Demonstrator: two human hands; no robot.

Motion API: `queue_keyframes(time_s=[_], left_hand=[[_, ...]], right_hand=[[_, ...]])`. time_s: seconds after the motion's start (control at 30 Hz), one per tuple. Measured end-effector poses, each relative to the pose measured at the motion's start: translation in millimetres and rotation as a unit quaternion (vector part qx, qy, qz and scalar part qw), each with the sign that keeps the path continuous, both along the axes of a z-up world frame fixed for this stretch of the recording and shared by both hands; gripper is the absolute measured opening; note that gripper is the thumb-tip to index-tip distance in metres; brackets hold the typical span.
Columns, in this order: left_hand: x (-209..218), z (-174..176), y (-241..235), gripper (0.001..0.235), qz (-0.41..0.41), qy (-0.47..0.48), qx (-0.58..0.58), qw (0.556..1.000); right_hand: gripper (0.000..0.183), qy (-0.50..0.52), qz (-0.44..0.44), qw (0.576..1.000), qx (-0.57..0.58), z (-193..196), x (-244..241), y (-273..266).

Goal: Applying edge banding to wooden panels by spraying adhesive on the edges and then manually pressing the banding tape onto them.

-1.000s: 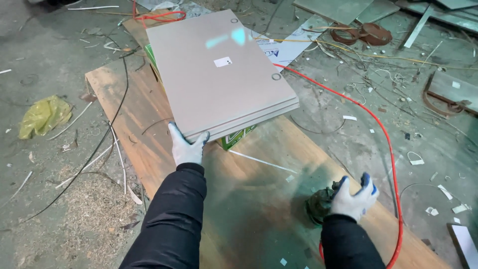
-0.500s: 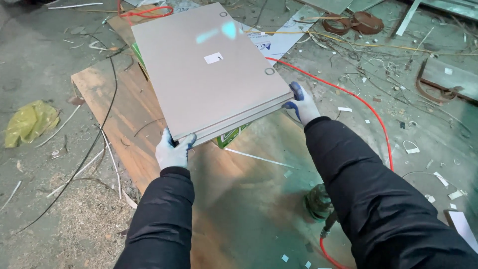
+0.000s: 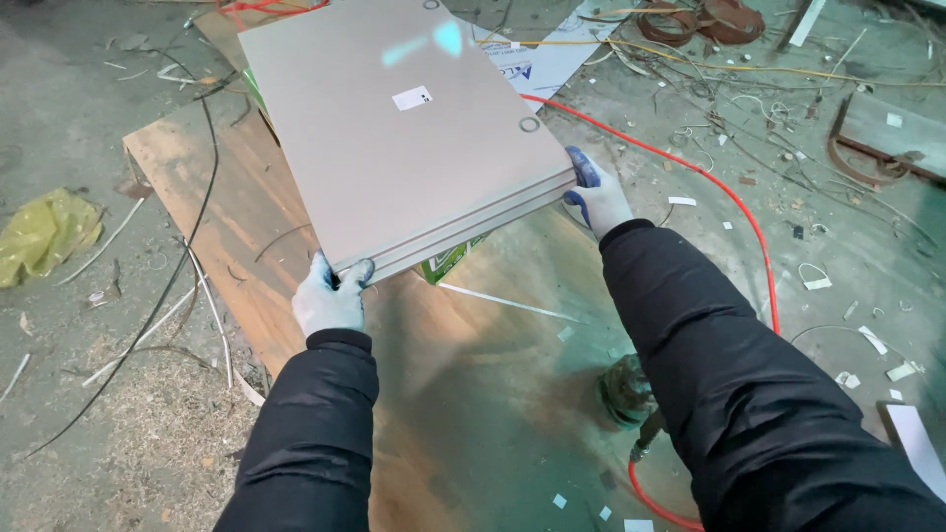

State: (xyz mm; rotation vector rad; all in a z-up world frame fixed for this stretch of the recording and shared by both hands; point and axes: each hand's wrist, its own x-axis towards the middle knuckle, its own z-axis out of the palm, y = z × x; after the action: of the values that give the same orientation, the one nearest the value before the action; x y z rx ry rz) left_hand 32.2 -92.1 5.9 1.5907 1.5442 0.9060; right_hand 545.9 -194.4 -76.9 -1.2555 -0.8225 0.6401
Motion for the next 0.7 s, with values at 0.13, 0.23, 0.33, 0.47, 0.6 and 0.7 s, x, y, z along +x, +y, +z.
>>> queue_keyframes(time_s=[0.13, 0.23, 0.33, 0.47, 0.6, 0.7], left_hand=[[-0.5, -9.5, 5.4, 0.089, 0.005, 0.048, -0.006, 0.999], [0.9, -7.4, 6.4, 0.088, 0.005, 0.08, -0.009, 0.997], [3.2, -10.3, 8.0, 0.086, 0.007, 0.108, -0.015, 0.994], [2.5, -14.6, 6.6, 0.085, 0.006, 0.133, -0.018, 0.991], [7.0, -11.5, -1.3, 0.084, 0.01, 0.142, -0.02, 0.99], [8.3, -0.3, -11.4, 0.079, -0.002, 0.155, -0.015, 0.988]], right_hand=[[0.11, 0.001, -0.004, 0.999, 0.037, -1.5, -11.7, 0.3], [0.106, -0.021, -0.019, 0.998, 0.051, -2.5, -15.8, 1.9], [0.098, -0.052, -0.041, 0.996, 0.059, -0.5, -24.2, 1.8], [0.096, -0.059, -0.053, 0.994, 0.069, 11.6, -41.0, -5.4], [0.095, -0.063, -0.062, 0.994, 0.067, 9.5, -38.8, -3.8], [0.095, -0.068, -0.072, 0.992, 0.075, 7.8, -40.0, -3.7]])
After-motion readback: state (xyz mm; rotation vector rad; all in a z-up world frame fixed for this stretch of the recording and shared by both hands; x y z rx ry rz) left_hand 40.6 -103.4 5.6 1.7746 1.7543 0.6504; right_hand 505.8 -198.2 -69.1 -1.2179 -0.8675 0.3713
